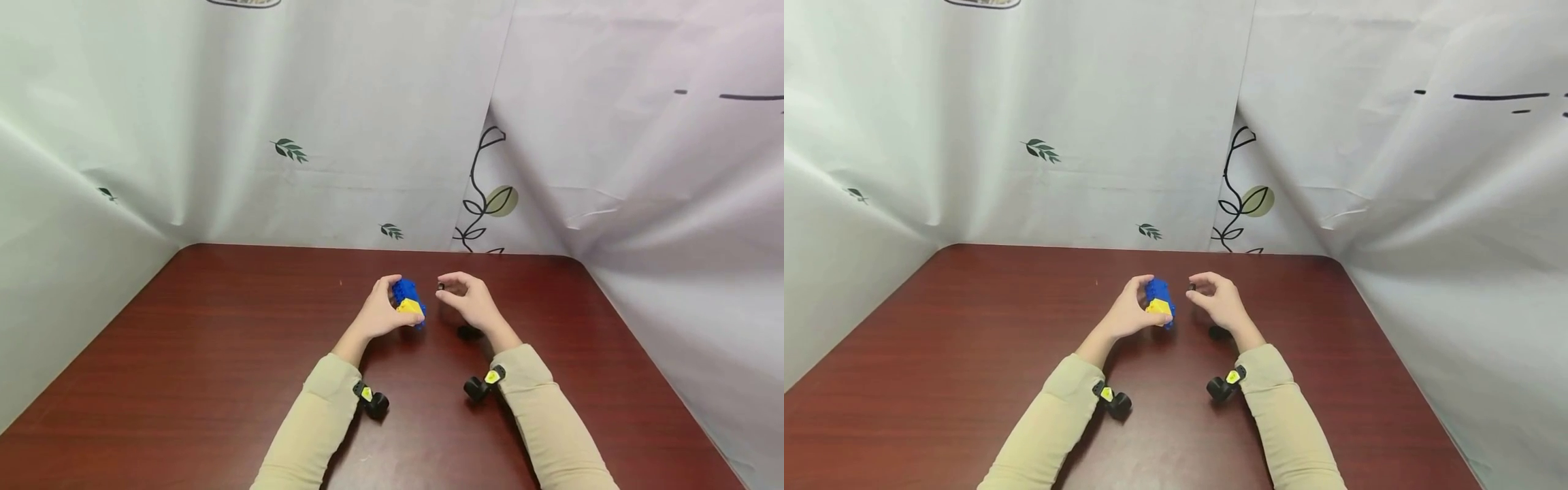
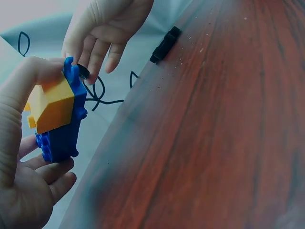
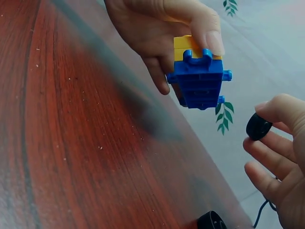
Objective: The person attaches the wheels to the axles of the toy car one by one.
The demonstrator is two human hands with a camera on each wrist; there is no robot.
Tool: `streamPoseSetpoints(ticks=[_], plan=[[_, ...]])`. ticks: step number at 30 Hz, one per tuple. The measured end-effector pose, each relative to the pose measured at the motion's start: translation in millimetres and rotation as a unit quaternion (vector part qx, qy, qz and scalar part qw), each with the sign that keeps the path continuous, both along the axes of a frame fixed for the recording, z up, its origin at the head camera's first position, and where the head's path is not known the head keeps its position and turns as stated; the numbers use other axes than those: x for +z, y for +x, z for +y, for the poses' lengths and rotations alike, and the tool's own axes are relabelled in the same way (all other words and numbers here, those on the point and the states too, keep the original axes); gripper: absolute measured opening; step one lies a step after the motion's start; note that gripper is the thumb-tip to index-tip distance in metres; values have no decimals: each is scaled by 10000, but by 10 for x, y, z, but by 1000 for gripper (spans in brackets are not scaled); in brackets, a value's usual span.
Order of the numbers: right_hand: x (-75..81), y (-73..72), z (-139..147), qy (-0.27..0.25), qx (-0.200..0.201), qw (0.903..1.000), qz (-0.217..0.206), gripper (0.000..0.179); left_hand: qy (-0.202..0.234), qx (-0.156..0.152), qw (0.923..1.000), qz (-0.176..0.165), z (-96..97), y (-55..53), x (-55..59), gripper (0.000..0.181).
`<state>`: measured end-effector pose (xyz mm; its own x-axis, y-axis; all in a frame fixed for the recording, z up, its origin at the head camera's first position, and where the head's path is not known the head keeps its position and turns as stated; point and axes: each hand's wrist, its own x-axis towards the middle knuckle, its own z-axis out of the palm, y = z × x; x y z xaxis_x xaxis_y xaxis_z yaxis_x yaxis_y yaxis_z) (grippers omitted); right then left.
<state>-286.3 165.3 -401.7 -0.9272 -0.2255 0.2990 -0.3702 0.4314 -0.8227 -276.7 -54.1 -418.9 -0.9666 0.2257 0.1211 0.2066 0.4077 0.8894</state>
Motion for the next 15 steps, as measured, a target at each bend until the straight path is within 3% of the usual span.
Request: streamPoseSetpoints(ticks=[8,12,15], plan=[[43,12,-2,-57,32,10000,-20,30,-182,284,9994,108,-17,-39,51,92],[50,8,-10,-235,15,9996,-133,29,52,179,9998,45,-8,-81,68,94],[146,67,-46,-467,52,9986,-222,29,234,31,9997,15,11,-123,98,94]])
